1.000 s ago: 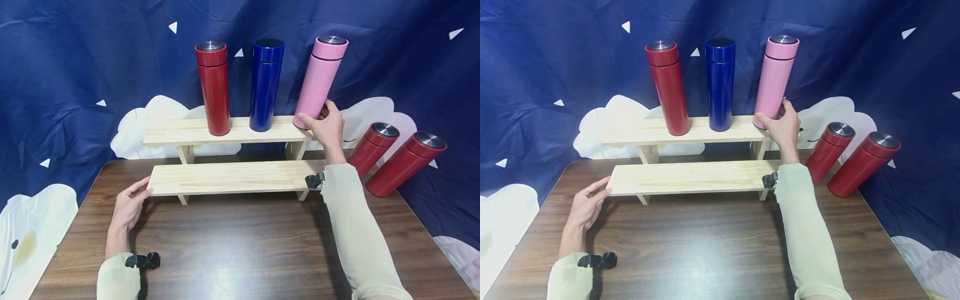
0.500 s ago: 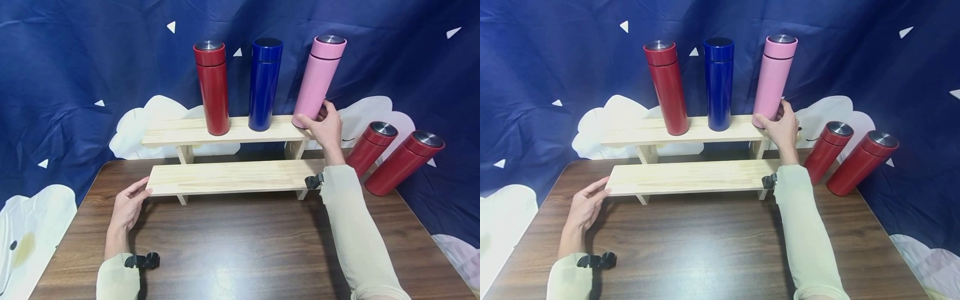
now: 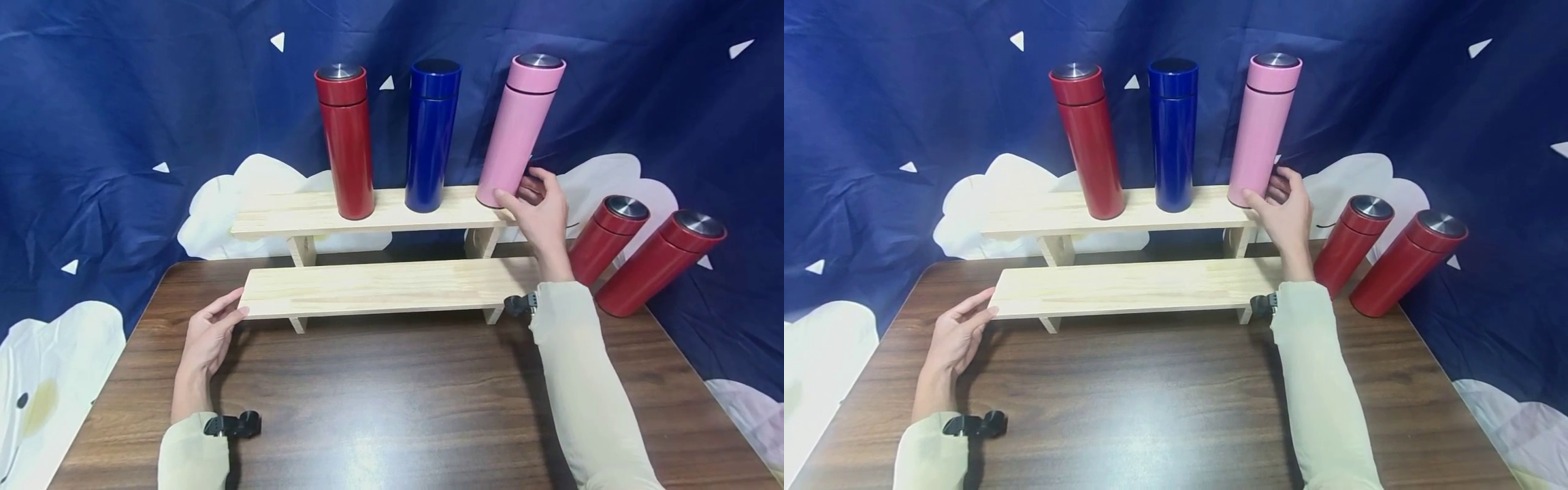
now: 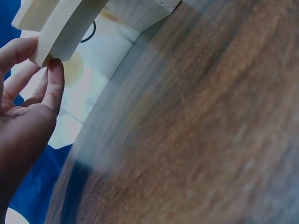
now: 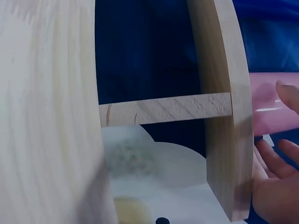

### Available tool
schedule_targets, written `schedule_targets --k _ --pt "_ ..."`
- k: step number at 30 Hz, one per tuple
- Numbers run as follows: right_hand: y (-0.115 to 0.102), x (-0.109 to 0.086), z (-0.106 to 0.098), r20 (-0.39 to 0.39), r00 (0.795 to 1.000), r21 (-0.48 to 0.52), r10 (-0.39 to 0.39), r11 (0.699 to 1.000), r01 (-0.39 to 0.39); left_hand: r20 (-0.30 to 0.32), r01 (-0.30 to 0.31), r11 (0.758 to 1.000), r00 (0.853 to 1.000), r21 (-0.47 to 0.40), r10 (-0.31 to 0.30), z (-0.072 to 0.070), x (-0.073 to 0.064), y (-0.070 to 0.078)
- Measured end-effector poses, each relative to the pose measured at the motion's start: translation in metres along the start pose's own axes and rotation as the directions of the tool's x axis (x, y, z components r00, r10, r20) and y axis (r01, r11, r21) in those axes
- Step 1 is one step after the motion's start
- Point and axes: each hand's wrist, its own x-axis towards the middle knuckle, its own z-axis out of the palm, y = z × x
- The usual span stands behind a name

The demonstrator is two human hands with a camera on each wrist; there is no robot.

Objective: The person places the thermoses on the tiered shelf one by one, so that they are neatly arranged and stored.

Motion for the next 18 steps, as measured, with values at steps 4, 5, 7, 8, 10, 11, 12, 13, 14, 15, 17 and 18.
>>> schedule_targets --k 4,5,7,8,10,11,12,13,14,15,17,18 --pt "0.002 -0.005 -0.004 -0.020 1.000 0.034 0.010 0.999 -0.009 -0.007 0.012 1.000 1.000 0.017 -0.012 0.000 0.000 0.002" --pt "0.002 -0.006 -0.005 -0.029 1.000 0.035 0.007 0.999 -0.006 -0.008 0.015 1.000 1.000 0.020 -0.015 0.001 0.000 0.001" --pt "0.004 -0.009 -0.008 -0.041 0.999 0.058 -0.006 0.998 0.009 -0.013 0.016 1.000 1.000 0.017 -0.016 0.001 -0.001 0.001" --pt "0.004 -0.010 -0.009 -0.045 0.999 0.068 -0.013 0.998 0.016 -0.015 0.015 1.000 1.000 0.013 -0.015 0.001 -0.001 0.001" --pt "0.005 -0.012 -0.012 -0.056 0.998 0.097 -0.021 0.995 0.026 -0.015 0.011 1.000 1.000 -0.001 -0.011 0.001 0.000 0.001" --pt "0.006 -0.013 -0.013 -0.063 0.998 0.114 -0.023 0.993 0.030 -0.014 0.007 1.000 1.000 -0.007 -0.007 0.001 0.000 0.001" --pt "0.006 -0.014 -0.015 -0.070 0.997 0.124 -0.023 0.992 0.031 -0.012 0.003 1.000 1.000 -0.011 -0.003 0.001 0.000 0.000" --pt "0.007 -0.015 -0.017 -0.078 0.997 0.125 -0.026 0.992 0.036 -0.009 0.000 1.000 1.000 -0.015 0.000 0.001 0.000 0.000" --pt "0.007 -0.017 -0.019 -0.084 0.996 0.130 -0.026 0.991 0.037 -0.006 -0.003 1.000 1.000 -0.018 0.003 0.001 0.001 0.000" --pt "0.008 -0.018 -0.021 -0.090 0.996 0.138 -0.027 0.990 0.040 -0.004 -0.004 1.000 1.000 -0.022 0.004 0.000 0.001 -0.001" --pt "0.009 -0.020 -0.024 -0.100 0.995 0.135 -0.031 0.990 0.044 0.003 -0.007 1.000 1.000 -0.029 0.008 0.000 0.001 -0.001" --pt "0.010 -0.022 -0.025 -0.104 0.994 0.121 -0.036 0.992 0.048 0.005 -0.007 0.999 1.000 -0.035 0.007 0.000 0.001 -0.001"
